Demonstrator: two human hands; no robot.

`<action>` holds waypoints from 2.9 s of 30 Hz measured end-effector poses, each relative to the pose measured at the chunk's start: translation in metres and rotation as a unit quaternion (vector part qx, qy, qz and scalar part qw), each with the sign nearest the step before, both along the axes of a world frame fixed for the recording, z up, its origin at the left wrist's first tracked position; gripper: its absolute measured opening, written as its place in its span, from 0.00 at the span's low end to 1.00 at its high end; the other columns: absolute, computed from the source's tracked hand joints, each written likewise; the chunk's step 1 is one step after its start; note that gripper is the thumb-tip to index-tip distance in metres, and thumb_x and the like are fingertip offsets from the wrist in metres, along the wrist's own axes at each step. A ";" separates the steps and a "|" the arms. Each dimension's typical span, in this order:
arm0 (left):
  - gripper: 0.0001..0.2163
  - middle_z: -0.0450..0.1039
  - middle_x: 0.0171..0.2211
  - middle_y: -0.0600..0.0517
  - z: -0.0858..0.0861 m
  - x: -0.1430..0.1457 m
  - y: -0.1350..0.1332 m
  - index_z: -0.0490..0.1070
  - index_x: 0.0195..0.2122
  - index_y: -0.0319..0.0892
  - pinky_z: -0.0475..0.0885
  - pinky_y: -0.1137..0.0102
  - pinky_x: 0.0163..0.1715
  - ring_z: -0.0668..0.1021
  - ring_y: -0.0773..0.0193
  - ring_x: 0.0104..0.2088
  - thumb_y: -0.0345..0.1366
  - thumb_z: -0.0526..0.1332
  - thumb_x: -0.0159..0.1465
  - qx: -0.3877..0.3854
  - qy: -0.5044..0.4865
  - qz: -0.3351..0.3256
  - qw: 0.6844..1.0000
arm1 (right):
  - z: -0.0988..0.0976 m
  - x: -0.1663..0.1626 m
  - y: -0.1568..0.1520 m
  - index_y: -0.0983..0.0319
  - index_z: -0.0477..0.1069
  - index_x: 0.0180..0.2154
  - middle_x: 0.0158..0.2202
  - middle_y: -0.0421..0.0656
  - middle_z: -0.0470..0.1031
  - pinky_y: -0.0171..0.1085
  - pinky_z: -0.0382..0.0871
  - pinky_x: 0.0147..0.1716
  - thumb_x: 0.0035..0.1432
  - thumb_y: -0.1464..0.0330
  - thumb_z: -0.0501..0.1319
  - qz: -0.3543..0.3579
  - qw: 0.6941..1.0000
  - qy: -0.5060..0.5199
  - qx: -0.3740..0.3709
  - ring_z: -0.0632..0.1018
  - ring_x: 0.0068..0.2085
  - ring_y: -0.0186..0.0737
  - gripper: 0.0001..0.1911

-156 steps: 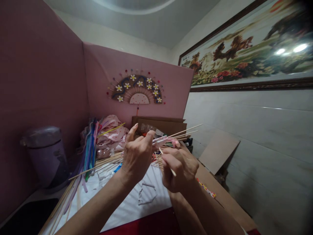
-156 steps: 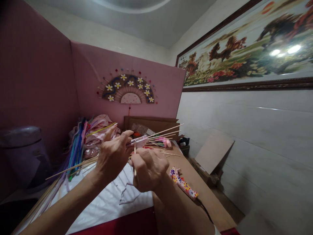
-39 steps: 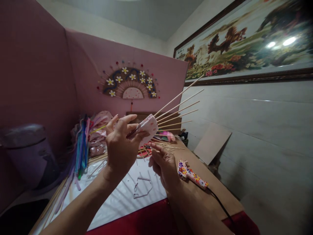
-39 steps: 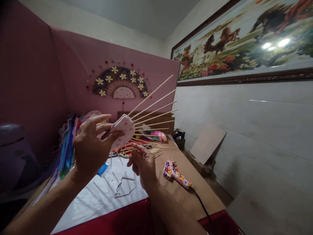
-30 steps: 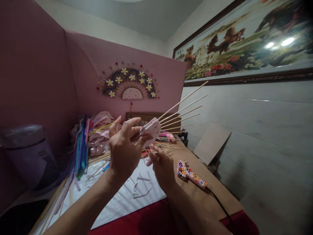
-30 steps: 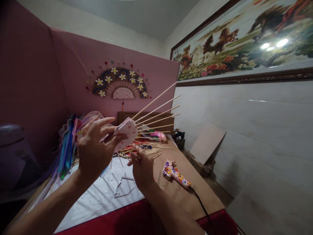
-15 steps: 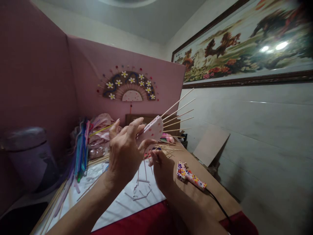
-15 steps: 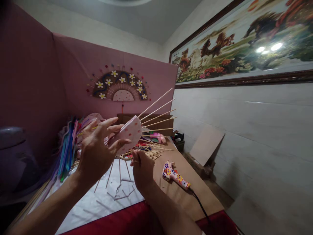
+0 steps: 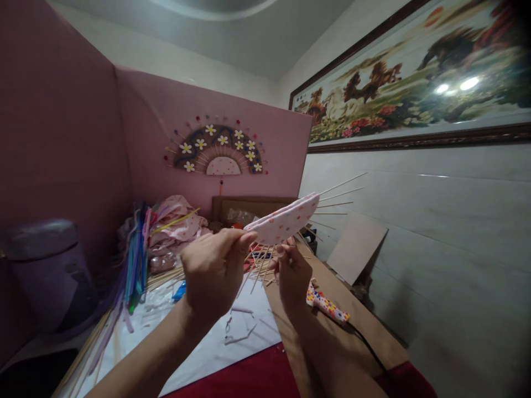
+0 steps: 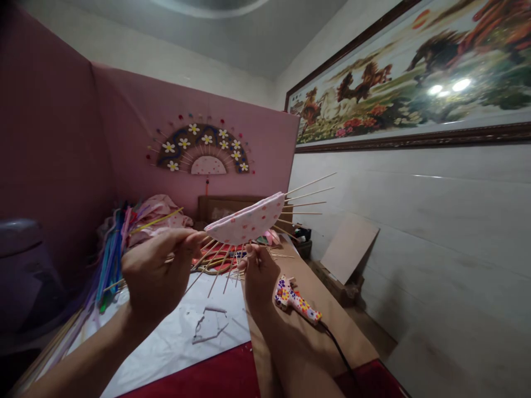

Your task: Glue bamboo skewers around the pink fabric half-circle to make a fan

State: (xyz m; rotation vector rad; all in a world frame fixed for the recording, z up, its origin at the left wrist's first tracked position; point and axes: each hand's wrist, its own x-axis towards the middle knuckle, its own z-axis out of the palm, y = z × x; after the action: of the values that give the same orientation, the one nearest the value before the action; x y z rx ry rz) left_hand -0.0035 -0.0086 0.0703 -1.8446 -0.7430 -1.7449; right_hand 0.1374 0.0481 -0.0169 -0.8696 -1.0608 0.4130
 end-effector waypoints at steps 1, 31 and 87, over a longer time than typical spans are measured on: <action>0.07 0.70 0.16 0.57 -0.002 0.001 0.001 0.71 0.26 0.40 0.62 0.72 0.21 0.71 0.71 0.17 0.34 0.60 0.61 0.001 0.013 0.006 1.000 | 0.001 0.001 0.001 0.63 0.70 0.29 0.14 0.33 0.67 0.29 0.58 0.17 0.55 0.58 0.58 0.005 1.000 0.012 0.001 0.65 0.15 0.28 0.14; 0.01 0.72 0.19 0.54 -0.025 0.021 -0.002 0.71 0.30 0.37 0.63 0.70 0.23 0.74 0.65 0.22 0.29 0.63 0.58 0.056 0.186 0.017 0.981 | 0.013 0.004 0.001 0.63 0.67 0.24 0.13 0.32 0.65 0.27 0.49 0.07 0.44 0.57 0.66 0.127 0.972 0.194 -0.042 0.58 0.10 0.24 0.16; 0.05 0.74 0.21 0.56 0.002 0.009 -0.006 0.74 0.22 0.46 0.61 0.56 0.40 0.74 0.57 0.34 0.35 0.67 0.53 -0.115 0.043 0.012 0.992 | 0.002 -0.001 -0.005 0.61 0.65 0.24 0.17 0.35 0.68 0.29 0.59 0.15 0.55 0.63 0.58 -0.039 0.999 0.012 0.027 0.67 0.17 0.29 0.11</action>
State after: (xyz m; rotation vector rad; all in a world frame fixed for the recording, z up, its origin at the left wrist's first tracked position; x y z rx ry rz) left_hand 0.0060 -0.0147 0.0723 -2.0390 -0.9618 -1.6083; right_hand 0.1366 0.0434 -0.0146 -0.8525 -1.0080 0.3272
